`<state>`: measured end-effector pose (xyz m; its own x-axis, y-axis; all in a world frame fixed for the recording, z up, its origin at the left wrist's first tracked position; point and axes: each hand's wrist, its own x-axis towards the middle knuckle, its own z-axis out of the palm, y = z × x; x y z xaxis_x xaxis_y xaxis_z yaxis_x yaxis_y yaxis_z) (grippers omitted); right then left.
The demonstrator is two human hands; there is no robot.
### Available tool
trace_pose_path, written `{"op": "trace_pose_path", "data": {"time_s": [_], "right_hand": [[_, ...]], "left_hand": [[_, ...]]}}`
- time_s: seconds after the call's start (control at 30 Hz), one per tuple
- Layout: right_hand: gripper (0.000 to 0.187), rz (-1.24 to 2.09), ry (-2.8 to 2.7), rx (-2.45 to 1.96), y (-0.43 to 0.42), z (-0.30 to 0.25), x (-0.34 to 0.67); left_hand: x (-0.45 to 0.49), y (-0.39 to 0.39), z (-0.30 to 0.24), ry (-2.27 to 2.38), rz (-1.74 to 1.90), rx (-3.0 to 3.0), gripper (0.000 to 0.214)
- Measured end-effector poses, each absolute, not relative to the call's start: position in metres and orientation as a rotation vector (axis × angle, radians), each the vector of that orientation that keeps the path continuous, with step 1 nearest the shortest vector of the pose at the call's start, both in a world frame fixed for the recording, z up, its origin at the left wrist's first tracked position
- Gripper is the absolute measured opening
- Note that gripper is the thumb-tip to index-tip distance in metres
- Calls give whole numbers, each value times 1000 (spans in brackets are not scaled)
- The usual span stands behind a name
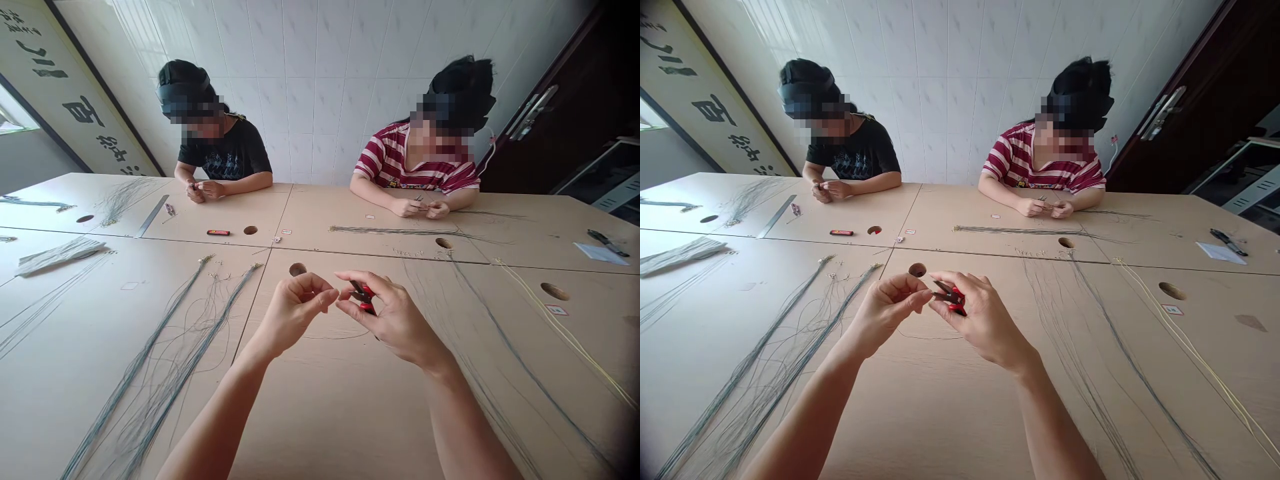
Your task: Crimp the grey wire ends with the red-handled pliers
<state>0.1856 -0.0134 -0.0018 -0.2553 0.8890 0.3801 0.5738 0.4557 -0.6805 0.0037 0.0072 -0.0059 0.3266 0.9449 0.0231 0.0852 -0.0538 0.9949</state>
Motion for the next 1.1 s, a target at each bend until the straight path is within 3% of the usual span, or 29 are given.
{"op": "trace_pose_path", "data": {"time_s": [0.13,0.8,0.97,1.1], "right_hand": [[13,532,-1959,-1232,-13,-3,190],[24,625,-1885,-1263,-13,2,192],[24,605,-1858,-1259,-11,0,194],[23,617,-1824,-1247,-10,-2,195]], "left_hand": [[2,7,-2,1037,944,1411,29],[-7,10,-1,898,675,1497,32],[-16,12,-2,690,599,1305,29],[-16,9,-6,238,615,1015,35]]}}
